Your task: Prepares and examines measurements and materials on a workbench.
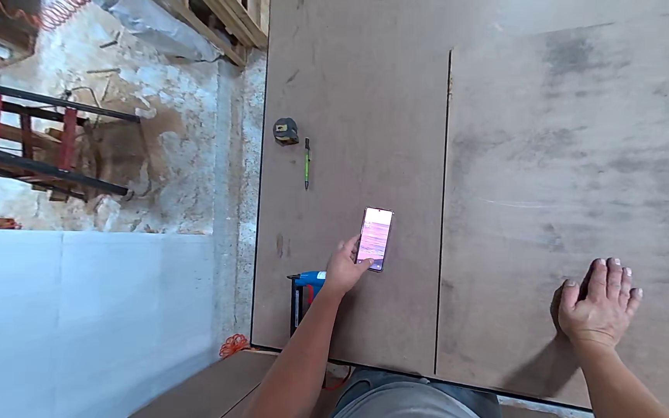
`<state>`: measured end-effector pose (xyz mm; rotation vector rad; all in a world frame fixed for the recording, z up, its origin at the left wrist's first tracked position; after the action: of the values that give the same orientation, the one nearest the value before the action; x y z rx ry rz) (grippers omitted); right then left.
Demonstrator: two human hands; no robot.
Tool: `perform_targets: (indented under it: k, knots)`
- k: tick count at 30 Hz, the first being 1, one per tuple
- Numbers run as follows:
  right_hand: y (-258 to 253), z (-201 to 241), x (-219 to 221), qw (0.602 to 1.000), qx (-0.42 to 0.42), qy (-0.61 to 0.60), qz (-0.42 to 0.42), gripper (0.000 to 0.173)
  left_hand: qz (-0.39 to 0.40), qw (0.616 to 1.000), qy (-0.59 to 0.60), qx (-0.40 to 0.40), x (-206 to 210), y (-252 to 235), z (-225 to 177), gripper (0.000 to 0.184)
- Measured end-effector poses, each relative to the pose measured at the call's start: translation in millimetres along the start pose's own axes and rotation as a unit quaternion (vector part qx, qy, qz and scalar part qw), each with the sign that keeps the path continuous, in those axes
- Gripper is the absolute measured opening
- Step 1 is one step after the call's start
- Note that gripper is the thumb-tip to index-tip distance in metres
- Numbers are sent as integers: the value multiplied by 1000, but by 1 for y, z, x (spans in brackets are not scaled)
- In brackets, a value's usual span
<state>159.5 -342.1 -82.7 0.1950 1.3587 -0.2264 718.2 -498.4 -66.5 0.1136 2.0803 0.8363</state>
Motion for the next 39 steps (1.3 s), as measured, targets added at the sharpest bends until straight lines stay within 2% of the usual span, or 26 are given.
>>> perform_targets:
  k: [11,18,23,28,34,39]
  knots:
    - [1,-4,3,1000,6,4,8,76,15,999,-18,35,3,0,-2,83]
    - [1,-2,0,1000,5,6,1,76,46,998,25,27,3,-2,1,63]
    - [1,-2,0,1000,4,2,1,76,34,996,86,-14,-1,-11,1,61]
    - [1,-1,0,1000,6,3,5,76,37,996,79,-20,-3,-15,-2,64]
    - [1,-2,1,1000,-3,-1,9,78,53,990,131,-22,-6,-16,1,56]
    - [1,-1,-1,1000,1,2,-1,76,-20,992,120,-28,-14,-28,-4,44]
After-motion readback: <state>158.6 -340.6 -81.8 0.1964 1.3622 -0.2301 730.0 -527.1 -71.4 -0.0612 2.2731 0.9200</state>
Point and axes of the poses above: each hand's wrist, its own y-axis away from the middle knuckle, its own x-axis out of the palm, z = x × y, the point moved 10 cm from there along -y, towards the middle knuckle, and after that the axes turned 13 degrees about -x, right-handed, at the moved point
